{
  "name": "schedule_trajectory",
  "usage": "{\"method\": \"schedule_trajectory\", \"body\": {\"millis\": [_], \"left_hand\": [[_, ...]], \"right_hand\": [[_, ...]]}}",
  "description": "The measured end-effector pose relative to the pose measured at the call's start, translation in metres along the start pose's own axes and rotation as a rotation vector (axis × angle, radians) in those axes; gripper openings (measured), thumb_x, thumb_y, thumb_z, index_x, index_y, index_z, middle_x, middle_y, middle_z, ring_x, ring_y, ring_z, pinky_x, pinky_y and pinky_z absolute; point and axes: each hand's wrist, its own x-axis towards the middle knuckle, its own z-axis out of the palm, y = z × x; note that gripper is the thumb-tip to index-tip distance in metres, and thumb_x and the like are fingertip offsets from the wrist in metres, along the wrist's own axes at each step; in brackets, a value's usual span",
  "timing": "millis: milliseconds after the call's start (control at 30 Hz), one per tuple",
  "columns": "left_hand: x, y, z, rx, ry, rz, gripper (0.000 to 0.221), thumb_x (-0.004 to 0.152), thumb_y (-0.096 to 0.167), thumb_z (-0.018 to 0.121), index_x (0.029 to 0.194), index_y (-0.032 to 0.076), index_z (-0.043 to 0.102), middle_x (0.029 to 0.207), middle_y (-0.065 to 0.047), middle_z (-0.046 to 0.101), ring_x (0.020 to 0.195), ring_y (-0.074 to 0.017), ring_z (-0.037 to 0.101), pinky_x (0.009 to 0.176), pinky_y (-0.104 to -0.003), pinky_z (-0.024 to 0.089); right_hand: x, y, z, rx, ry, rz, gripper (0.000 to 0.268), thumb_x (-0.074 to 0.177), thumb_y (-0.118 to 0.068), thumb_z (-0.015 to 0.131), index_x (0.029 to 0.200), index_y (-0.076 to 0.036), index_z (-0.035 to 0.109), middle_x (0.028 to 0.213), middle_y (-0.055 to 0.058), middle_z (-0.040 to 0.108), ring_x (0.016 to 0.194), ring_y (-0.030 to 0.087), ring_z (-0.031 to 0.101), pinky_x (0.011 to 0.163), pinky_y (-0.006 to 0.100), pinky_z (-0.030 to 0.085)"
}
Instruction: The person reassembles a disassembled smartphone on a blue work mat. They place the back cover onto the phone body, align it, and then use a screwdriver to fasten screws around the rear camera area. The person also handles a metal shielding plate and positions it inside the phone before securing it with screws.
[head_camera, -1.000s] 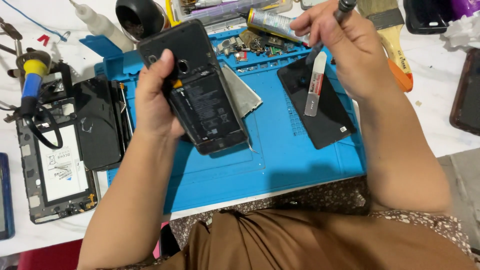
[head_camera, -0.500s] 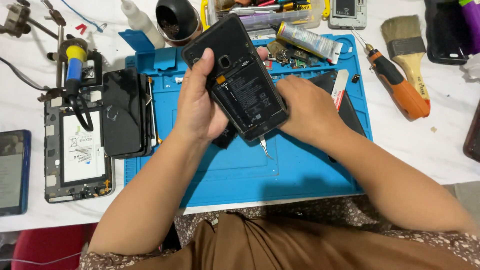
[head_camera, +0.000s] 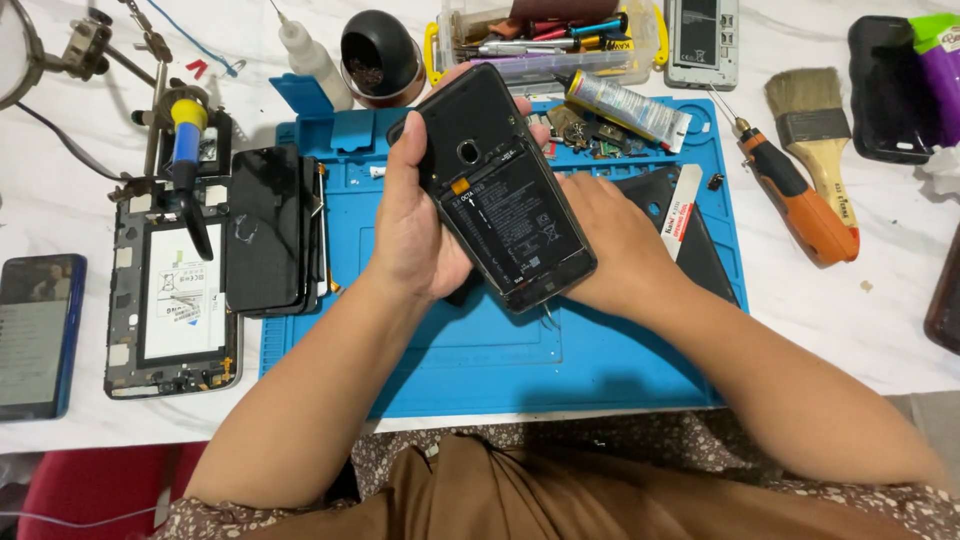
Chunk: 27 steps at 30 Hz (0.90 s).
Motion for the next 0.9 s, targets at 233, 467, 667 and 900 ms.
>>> {"method": "schedule_trajectory", "body": {"millis": [233, 467, 667, 900], "left_hand": [[-0.001, 0.008, 0.004, 0.07, -0.052, -0.017, 0.071, 0.101, 0.059, 0.056, 0.148, 0.006, 0.052, 0.143, -0.024, 0.059, 0.131, -0.0328, 0.062, 0.11, -0.056, 0.055], [0.001, 0.011, 0.003, 0.044, -0.018, 0.012, 0.079, 0.097, 0.065, 0.052, 0.138, -0.001, 0.059, 0.137, -0.017, 0.064, 0.125, -0.0284, 0.064, 0.11, -0.055, 0.054], [0.002, 0.004, 0.0, 0.1, 0.045, 0.057, 0.076, 0.097, 0.063, 0.053, 0.134, -0.002, 0.062, 0.127, -0.016, 0.068, 0.119, -0.0256, 0.065, 0.103, -0.045, 0.055], [-0.002, -0.003, 0.003, 0.107, 0.08, 0.052, 0.075, 0.099, 0.064, 0.048, 0.133, 0.0, 0.063, 0.12, -0.019, 0.068, 0.107, -0.0267, 0.066, 0.099, -0.045, 0.054]], "right_hand": [[-0.005, 0.015, -0.008, 0.26, -0.08, 0.202, 0.039, 0.078, -0.037, 0.075, 0.091, -0.016, 0.046, 0.087, 0.004, 0.064, 0.077, 0.028, 0.062, 0.063, 0.043, 0.037], [-0.013, 0.042, -0.036, 0.581, 0.506, 0.074, 0.03, 0.103, -0.005, 0.067, 0.123, -0.012, 0.045, 0.1, 0.007, 0.06, 0.091, 0.016, 0.058, 0.079, 0.03, 0.046], [-0.017, 0.042, -0.035, 0.881, 0.635, 0.024, 0.024, 0.104, -0.009, 0.069, 0.123, -0.011, 0.055, 0.104, 0.005, 0.064, 0.098, 0.013, 0.063, 0.09, 0.026, 0.056], [-0.022, 0.037, -0.015, 0.321, 0.866, -0.648, 0.024, 0.097, 0.012, 0.074, 0.104, -0.003, 0.056, 0.099, 0.018, 0.066, 0.088, 0.03, 0.068, 0.077, 0.039, 0.054]]}}
